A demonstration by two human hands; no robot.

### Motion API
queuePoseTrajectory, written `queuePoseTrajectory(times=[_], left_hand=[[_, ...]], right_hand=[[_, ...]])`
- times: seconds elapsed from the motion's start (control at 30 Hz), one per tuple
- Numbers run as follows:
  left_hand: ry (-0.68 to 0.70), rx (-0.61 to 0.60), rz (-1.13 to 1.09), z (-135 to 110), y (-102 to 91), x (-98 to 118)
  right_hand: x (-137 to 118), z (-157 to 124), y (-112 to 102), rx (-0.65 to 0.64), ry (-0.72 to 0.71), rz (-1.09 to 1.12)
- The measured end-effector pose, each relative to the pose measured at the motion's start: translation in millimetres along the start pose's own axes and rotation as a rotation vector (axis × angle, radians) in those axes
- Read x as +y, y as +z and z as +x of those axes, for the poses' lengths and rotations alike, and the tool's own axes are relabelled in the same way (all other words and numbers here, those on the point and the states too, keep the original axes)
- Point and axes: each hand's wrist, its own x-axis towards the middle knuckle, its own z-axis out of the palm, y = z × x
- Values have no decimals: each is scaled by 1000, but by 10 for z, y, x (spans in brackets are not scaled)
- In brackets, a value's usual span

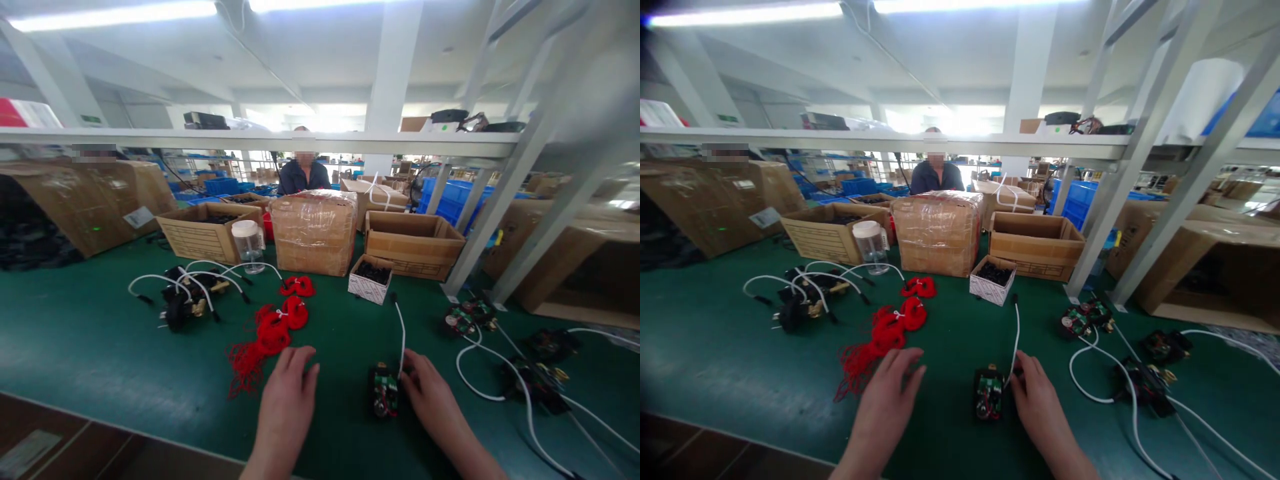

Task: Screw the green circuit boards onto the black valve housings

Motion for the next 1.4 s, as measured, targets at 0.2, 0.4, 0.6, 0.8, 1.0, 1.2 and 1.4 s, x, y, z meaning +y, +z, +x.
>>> queuePoseTrajectory(times=[0.2, 0.4, 0.6, 0.8, 1.0, 1.2, 1.4], left_hand=[[-74, -148, 337, 409, -355, -474], [-18, -255, 387, 439, -260, -465], [-12, -236, 394, 323, -227, -337], [15, -250, 313, 237, -418, -135], [159, -258, 109, 175, -579, 138], [217, -275, 54, 121, -624, 419], [257, -325, 3, -14, -564, 614]], right_hand=[[-35, 30, -16, -15, 41, -8], [-29, 10, -53, -2, 24, 14], [-16, -2, -79, 28, 24, 53], [-118, -28, -213, 165, 23, 14], [-664, -5, -416, 64, -143, 207], [-1159, 10, -477, -94, -199, 450], [-1203, -90, -484, -196, -181, 533]])
